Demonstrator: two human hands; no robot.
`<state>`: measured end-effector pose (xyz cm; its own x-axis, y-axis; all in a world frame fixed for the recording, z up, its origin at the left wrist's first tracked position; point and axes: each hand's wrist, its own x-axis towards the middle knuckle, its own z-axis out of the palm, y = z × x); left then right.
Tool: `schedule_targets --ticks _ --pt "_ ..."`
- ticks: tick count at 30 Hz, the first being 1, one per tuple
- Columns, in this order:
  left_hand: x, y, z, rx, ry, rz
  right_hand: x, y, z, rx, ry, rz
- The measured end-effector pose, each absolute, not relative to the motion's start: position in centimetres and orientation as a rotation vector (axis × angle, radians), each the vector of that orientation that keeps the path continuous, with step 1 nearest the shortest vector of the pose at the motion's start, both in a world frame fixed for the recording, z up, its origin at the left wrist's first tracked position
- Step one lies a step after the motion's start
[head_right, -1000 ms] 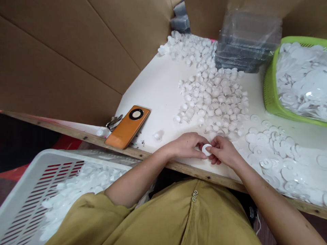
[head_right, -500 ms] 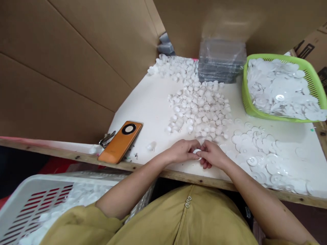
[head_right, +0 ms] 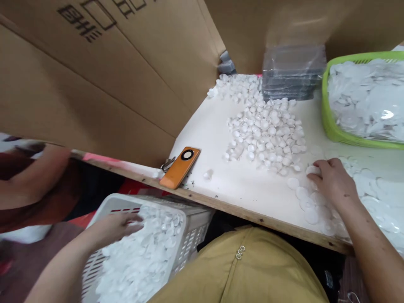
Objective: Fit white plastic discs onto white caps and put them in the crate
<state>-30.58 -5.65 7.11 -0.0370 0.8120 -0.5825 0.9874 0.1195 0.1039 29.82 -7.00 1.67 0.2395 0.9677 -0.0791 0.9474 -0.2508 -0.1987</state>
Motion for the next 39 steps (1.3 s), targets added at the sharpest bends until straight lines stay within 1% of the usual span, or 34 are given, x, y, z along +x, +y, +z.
schedule_targets --ticks 5,6,8,11,15,17,20,23,30,35,39 --pt "-20.0 -3.0 6.8 2.024 1.943 0.037 29.8 -7.2 1.2 -2.192 -1.914 0.2" --pt "-18.0 -2.1 6.3 2.076 1.913 0.1 29.8 -7.3 1.3 -2.17 -1.902 0.208" --pt "-15.0 -0.5 5.1 2.167 1.824 0.081 29.7 -7.8 1.5 -2.185 -1.829 0.264" --pt "-12.6 0.6 3.4 2.219 1.664 0.038 29.2 -9.0 2.2 -2.245 -1.59 0.4" --pt "-9.5 0.2 2.3 1.956 1.261 0.393 27.1 -10.3 3.5 -2.063 -1.14 0.741" --pt "-6.9 -0.4 1.8 1.831 1.03 0.494 25.7 -10.3 3.9 -1.938 -1.003 0.924" --pt "-2.9 -0.9 0.9 1.984 0.828 0.479 23.9 -10.1 3.9 -1.825 -0.957 1.125" --pt "-0.6 -0.7 0.1 2.256 0.786 0.401 22.3 -9.9 3.5 -1.776 -0.994 1.245" --pt "-0.8 -0.2 -0.6 2.372 0.782 0.319 17.8 -8.1 2.2 -1.691 -0.979 1.513" --pt "-0.6 -0.3 -0.9 2.373 0.784 0.368 16.4 -6.8 1.3 -1.845 -1.065 1.51" --pt "-0.5 -0.3 -1.1 2.363 0.785 0.374 16.6 -6.7 1.5 -1.863 -1.108 1.579"
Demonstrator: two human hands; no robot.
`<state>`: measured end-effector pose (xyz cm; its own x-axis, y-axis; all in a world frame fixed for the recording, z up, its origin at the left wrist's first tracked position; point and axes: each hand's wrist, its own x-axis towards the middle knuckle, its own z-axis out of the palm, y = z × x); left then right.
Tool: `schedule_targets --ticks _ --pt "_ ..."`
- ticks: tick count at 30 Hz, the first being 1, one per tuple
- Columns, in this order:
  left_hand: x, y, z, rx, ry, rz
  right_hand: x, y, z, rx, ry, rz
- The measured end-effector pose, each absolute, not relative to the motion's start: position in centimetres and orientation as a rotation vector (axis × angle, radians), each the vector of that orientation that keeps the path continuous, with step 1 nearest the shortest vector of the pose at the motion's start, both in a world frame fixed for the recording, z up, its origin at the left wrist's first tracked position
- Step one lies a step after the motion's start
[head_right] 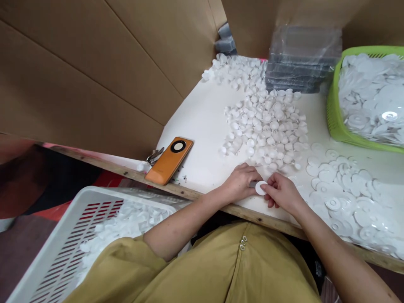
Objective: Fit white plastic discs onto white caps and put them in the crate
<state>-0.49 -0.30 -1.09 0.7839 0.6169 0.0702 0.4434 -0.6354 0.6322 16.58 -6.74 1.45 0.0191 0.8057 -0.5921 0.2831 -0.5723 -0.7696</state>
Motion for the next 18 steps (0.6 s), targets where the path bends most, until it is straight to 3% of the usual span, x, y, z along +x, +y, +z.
schedule_targets --ticks 18 --pt "1.1 2.3 2.4 2.265 0.846 -0.177 16.4 -4.9 2.3 -1.986 -1.069 1.755"
